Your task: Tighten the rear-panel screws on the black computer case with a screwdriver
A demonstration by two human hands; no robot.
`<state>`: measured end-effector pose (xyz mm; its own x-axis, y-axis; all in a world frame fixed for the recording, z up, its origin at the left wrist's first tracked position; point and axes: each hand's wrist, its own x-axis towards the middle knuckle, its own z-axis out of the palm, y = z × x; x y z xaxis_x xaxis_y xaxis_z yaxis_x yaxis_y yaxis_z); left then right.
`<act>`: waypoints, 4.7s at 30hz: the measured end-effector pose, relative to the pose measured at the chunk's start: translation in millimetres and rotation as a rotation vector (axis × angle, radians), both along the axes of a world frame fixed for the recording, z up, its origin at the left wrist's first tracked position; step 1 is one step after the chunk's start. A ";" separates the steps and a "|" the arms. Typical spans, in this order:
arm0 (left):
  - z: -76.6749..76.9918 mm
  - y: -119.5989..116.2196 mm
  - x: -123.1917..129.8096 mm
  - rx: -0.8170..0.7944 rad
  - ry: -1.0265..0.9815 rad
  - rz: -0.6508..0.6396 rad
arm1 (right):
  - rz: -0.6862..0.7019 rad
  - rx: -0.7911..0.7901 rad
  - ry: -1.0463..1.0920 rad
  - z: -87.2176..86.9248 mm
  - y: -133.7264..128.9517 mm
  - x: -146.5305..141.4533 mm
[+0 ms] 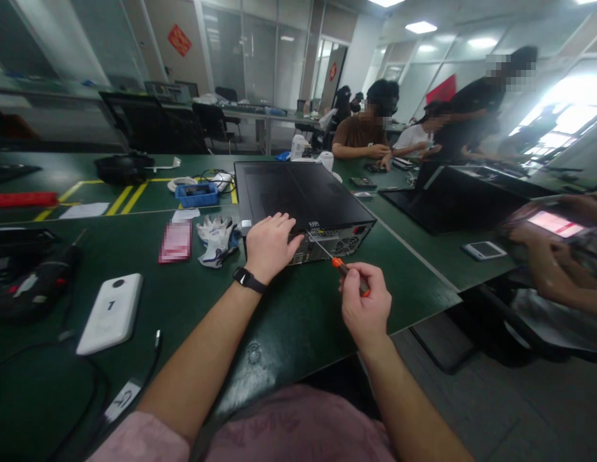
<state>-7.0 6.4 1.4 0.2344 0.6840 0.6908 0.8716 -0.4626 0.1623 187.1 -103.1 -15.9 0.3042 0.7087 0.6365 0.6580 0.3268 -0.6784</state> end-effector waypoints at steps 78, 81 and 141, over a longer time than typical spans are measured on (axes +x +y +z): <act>1.6 -5.6 0.8 0.007 0.025 0.028 | 0.143 0.161 -0.133 -6.0 -4.2 16.2; 1.5 -5.6 0.6 0.007 0.031 0.030 | 0.102 0.170 -0.174 -6.7 -5.4 14.6; 0.1 -4.2 0.2 0.039 0.014 0.010 | 0.226 0.217 -0.134 -7.4 -1.4 15.4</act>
